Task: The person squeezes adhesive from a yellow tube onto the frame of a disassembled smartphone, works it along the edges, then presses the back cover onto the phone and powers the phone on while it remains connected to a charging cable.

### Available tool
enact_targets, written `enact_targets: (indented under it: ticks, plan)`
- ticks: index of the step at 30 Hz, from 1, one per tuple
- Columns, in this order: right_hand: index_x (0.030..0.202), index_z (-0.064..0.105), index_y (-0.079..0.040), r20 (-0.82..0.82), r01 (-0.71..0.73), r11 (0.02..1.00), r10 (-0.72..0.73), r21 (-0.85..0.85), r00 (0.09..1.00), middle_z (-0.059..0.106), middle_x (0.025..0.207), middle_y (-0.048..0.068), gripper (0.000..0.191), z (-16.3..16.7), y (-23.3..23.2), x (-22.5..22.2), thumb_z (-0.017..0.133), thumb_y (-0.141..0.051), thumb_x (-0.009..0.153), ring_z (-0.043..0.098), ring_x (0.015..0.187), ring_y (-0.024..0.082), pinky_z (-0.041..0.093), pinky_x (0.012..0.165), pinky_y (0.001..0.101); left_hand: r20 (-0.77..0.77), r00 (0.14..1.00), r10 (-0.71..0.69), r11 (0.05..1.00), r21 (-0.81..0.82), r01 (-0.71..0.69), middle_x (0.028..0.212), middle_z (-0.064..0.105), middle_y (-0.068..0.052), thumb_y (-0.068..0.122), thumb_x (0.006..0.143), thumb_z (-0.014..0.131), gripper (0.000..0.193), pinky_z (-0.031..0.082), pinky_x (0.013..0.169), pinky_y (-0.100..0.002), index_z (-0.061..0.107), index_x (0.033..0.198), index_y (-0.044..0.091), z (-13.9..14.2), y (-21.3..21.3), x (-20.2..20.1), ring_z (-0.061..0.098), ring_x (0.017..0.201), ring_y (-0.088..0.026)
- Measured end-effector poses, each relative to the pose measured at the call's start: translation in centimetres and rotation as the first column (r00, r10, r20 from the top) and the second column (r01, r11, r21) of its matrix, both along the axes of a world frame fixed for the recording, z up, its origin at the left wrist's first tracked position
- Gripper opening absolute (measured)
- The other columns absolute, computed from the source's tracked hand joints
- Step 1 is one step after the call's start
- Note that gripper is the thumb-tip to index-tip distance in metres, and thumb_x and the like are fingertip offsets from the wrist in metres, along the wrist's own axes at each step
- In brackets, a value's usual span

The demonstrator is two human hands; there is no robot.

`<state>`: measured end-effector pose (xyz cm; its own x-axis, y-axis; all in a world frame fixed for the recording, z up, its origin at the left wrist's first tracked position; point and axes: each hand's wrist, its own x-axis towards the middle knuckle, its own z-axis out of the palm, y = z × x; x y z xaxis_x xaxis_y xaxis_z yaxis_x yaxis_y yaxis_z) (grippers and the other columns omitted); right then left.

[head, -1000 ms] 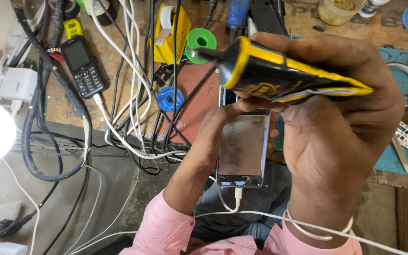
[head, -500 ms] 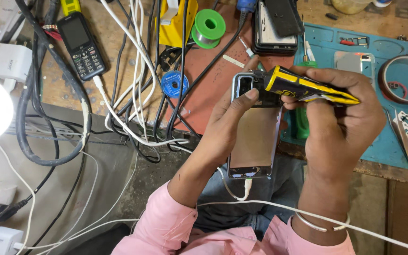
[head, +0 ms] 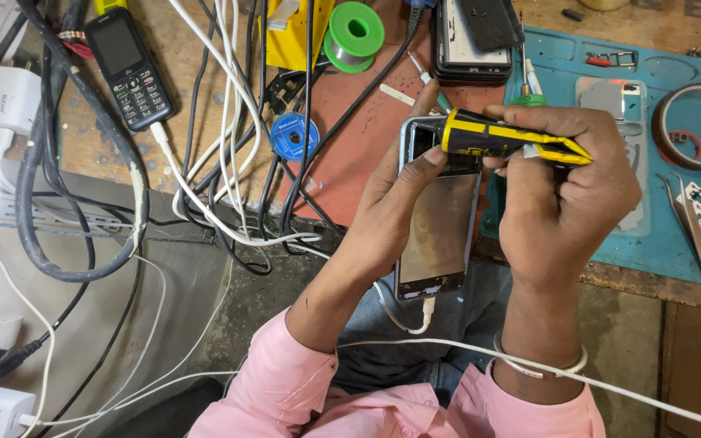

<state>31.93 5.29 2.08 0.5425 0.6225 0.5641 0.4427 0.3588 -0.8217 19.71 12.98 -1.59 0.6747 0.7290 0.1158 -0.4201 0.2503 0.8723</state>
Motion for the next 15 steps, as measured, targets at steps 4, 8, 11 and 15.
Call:
enact_targets:
  ticks: [4,8,11,15]
  plan:
    - [0.114,0.058,0.009,0.043,0.029,1.0,-0.029,-0.007,0.999,0.07,0.11,0.02,0.021,0.04,0.17,-0.23,0.048,0.017,0.099,0.074,0.096,0.018,0.064,0.078,0.0248,0.017,1.0,-0.013,0.999,-0.044,0.014,0.154,0.049,-0.009,0.02,0.111,0.052,0.066,0.03,0.126,-0.033,0.023,0.169,0.006,0.09,-0.21,-0.04,0.044,0.143,-0.017]
    - [0.113,0.058,0.01,0.091,0.054,0.998,-0.055,0.017,0.994,0.072,0.111,0.021,0.016,0.02,0.25,-0.31,0.05,0.016,0.1,0.073,0.09,0.016,0.063,0.077,0.0238,-0.015,1.0,-0.024,0.999,-0.046,0.023,0.149,0.052,-0.012,0.02,0.112,0.051,0.066,0.031,0.125,-0.034,0.023,0.17,0.008,0.37,-0.36,-0.31,0.046,0.139,-0.017]
    - [0.114,0.059,0.01,0.122,0.08,0.997,-0.082,0.015,0.989,0.072,0.11,0.021,0.017,-0.05,0.16,-0.45,0.05,0.016,0.1,0.073,0.088,0.016,0.063,0.075,0.0232,-0.021,1.0,-0.013,0.999,-0.031,0.013,0.149,0.052,-0.009,0.02,0.112,0.051,0.065,0.031,0.126,-0.033,0.023,0.17,0.008,0.49,-0.53,-0.41,0.045,0.14,-0.016]
    - [0.115,0.059,0.01,0.12,0.086,0.996,-0.089,0.026,0.989,0.072,0.112,0.02,0.019,-0.08,0.15,-0.44,0.05,0.015,0.1,0.074,0.09,0.016,0.063,0.076,0.0229,-0.028,1.0,0.003,1.0,-0.011,-0.004,0.148,0.054,-0.008,0.022,0.112,0.051,0.065,0.029,0.126,-0.033,0.024,0.17,0.008,0.53,-0.73,-0.47,0.045,0.141,-0.016]
